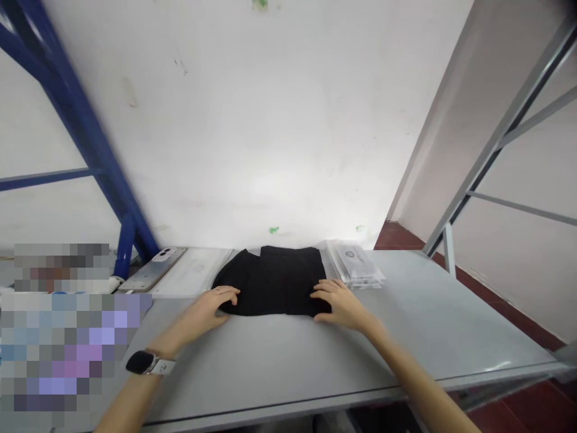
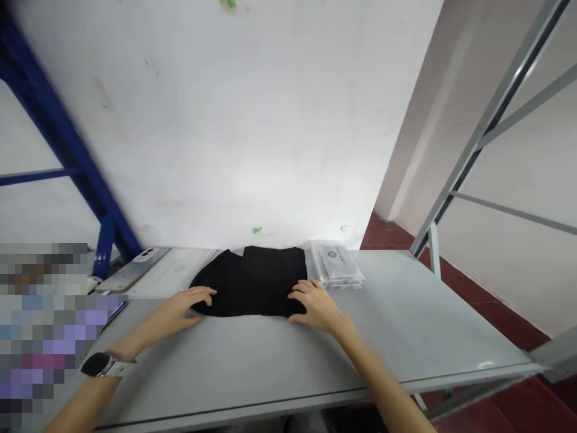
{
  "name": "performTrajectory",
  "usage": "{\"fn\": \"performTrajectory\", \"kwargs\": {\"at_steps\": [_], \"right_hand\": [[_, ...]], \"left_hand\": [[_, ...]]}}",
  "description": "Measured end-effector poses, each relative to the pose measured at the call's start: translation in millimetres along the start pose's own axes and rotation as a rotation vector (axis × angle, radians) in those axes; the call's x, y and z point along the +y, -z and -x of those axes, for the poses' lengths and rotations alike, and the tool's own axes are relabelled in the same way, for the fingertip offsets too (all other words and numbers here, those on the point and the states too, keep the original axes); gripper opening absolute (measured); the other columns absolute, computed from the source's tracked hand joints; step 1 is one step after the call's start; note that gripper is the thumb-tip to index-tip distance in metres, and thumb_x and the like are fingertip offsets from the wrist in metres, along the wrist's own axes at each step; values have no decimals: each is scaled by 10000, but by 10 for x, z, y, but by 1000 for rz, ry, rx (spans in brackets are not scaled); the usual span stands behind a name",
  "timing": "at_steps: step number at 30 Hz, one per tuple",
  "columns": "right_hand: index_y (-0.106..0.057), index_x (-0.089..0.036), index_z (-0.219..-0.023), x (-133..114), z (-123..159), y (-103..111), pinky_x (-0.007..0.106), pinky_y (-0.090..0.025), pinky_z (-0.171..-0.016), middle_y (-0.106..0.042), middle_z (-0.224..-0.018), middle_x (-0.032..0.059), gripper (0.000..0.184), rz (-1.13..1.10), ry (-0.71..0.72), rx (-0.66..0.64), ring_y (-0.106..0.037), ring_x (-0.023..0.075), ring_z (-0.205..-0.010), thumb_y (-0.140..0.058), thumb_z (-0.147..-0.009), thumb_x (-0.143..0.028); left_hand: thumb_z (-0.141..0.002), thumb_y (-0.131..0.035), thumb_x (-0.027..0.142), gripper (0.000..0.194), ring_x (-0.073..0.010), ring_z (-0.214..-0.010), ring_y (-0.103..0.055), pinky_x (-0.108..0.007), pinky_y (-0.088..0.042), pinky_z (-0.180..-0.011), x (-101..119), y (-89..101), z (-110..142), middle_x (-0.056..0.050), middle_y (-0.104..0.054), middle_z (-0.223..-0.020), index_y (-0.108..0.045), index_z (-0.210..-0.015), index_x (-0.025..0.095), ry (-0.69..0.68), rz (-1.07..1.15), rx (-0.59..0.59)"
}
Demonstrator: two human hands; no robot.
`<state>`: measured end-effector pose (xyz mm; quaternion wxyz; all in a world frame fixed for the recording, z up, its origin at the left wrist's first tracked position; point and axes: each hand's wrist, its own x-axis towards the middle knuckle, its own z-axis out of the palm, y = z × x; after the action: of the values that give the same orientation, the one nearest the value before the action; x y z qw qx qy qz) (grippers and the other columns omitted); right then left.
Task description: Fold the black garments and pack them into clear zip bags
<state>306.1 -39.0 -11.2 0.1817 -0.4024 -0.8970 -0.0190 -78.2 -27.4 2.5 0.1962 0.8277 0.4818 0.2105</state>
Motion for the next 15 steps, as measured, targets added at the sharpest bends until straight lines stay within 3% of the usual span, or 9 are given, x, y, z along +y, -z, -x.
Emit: {"fn": "performTrajectory", "kwargs": {"at_steps": [3,7,12,15], "right_hand": [[-665,-231,-1115,-185,127,-103,422,-411,-1023,-637,-1216,67,282,-35,-71,15,-566,232,-1153,-643,-854,-337],[-695,-253,-1072,-188,172,-119,418,-424,-1018,-655,-1208,38,226,-102,-153,44,-572,216,-1161,-580,-878,-252],[-714,-238,-1012,-191,141,-27,404,-476,-933,-680,-1162,38,277,-184,-229,70,-632,222,-1051,-533,-826,-144],[-698,-225,-1011,-178,70,3,373,-505,-826,-709,-1059,45,286,-224,-305,154,-662,220,-935,-457,-870,-165]], "left_hand": [[-714,-568,255,203,-289,-1099,-611,-432,-433,-985,-147,-60,64,-64,-682,-1168,-667,-891,263,37,-28,55],[-788,-519,386,236,-273,-1088,-623,-400,-440,-975,-245,-111,86,-56,-689,-1173,-677,-922,273,59,-41,108],[-855,-455,374,234,-254,-1007,-653,-398,-383,-984,-194,-76,86,-52,-737,-1041,-664,-868,269,111,-158,159],[-895,-376,328,260,-250,-954,-648,-417,-376,-940,-109,-17,69,-68,-723,-1001,-622,-886,244,124,-265,200]]}}
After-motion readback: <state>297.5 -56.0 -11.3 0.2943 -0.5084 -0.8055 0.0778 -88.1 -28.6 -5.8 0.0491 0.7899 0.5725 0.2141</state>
